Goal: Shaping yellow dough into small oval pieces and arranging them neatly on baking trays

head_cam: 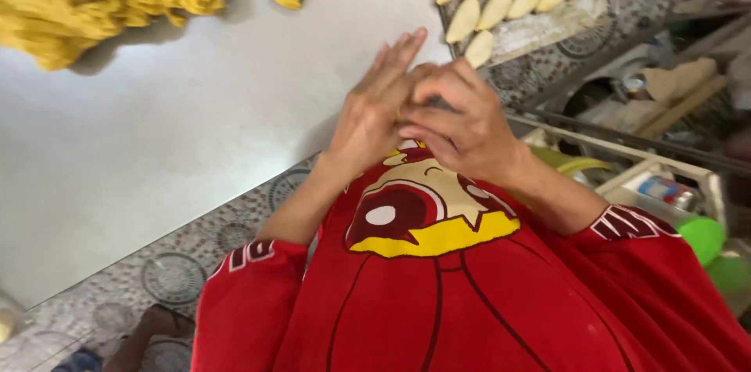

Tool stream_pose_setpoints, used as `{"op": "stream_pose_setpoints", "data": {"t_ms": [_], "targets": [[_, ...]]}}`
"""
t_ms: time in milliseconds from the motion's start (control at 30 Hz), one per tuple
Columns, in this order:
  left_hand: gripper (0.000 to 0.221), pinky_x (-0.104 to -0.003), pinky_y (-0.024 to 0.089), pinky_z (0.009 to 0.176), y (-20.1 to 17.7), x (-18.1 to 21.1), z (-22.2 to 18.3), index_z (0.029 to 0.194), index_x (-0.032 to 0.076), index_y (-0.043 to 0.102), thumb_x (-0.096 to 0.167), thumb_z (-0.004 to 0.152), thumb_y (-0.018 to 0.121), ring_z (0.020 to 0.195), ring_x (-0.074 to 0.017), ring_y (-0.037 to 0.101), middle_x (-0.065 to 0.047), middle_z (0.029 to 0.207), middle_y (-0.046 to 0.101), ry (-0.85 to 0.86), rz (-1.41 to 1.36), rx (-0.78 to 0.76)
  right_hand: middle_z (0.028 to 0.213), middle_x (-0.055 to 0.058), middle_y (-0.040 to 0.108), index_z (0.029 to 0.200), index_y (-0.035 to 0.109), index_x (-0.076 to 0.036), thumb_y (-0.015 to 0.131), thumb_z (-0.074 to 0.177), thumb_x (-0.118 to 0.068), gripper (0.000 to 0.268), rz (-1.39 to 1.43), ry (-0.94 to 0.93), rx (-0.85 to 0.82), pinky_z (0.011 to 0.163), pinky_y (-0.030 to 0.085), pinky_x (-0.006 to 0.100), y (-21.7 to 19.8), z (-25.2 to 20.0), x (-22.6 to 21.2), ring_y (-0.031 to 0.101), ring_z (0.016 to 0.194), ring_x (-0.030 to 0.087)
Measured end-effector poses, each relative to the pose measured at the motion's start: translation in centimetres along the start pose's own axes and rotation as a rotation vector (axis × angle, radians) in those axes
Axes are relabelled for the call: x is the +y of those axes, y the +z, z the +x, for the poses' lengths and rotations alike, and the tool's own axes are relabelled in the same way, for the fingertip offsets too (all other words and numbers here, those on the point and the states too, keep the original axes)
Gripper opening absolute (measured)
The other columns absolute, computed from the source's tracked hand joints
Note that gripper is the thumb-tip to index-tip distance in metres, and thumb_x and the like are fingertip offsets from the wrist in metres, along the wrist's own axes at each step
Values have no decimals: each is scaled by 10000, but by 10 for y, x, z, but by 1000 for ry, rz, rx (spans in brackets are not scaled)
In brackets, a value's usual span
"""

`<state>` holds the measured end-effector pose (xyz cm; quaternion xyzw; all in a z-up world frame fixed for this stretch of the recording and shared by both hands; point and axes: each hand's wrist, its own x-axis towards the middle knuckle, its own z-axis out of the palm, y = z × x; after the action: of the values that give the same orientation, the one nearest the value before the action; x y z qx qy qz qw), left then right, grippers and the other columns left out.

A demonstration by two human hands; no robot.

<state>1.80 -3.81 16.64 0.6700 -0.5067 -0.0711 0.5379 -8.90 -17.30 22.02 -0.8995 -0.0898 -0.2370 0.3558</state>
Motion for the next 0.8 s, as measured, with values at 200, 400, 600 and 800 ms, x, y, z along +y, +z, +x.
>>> {"op": "stream_pose_setpoints", "data": {"t_ms": [200, 400, 600, 800], "targets": [[1134, -874, 30, 1130, 53, -115, -38, 1718, 256, -1, 838, 950, 596, 1569, -446, -79, -204, 1685, -118, -631, 757, -690, 1100, 200, 596, 1147, 671, 39, 546, 1110, -282, 346, -176, 11, -45, 812, 434, 452, -5, 34, 50, 488, 1006, 336], [1400, -720, -215, 1243, -14, -92, -165, 1687, 197, -185, 1091, 724, 297, 1649, -319, -177, -131, 1744, -228, -774, 687, -16, 1405, 75, 346, 1570, 320, -215, 110, 1019, -812, 839, -560, -30, -312, 929, 355, 492, 196, -17, 161, 385, 1234, 262], [1423, -677, -111, 1224, -70, -49, -177, 1658, 4, 101, 1008, 651, 44, 1612, -409, 33, -268, 1712, 52, -1029, 838, -218, 1192, 180, 484, 1384, 521, -53, 315, 1046, -766, 816, -392, -96, -494, 808, 345, 531, 195, 9, 144, 472, 992, 376], [1367, -793, -2, 1231, 31, -107, -149, 1573, -75, 157, 973, 809, 590, 1611, -461, 79, -267, 1696, -17, -564, 524, -162, 1121, 147, 518, 1263, 561, -40, 211, 1105, -644, 716, -284, 3, -391, 863, 307, 484, 201, 17, 151, 444, 985, 326]]}}
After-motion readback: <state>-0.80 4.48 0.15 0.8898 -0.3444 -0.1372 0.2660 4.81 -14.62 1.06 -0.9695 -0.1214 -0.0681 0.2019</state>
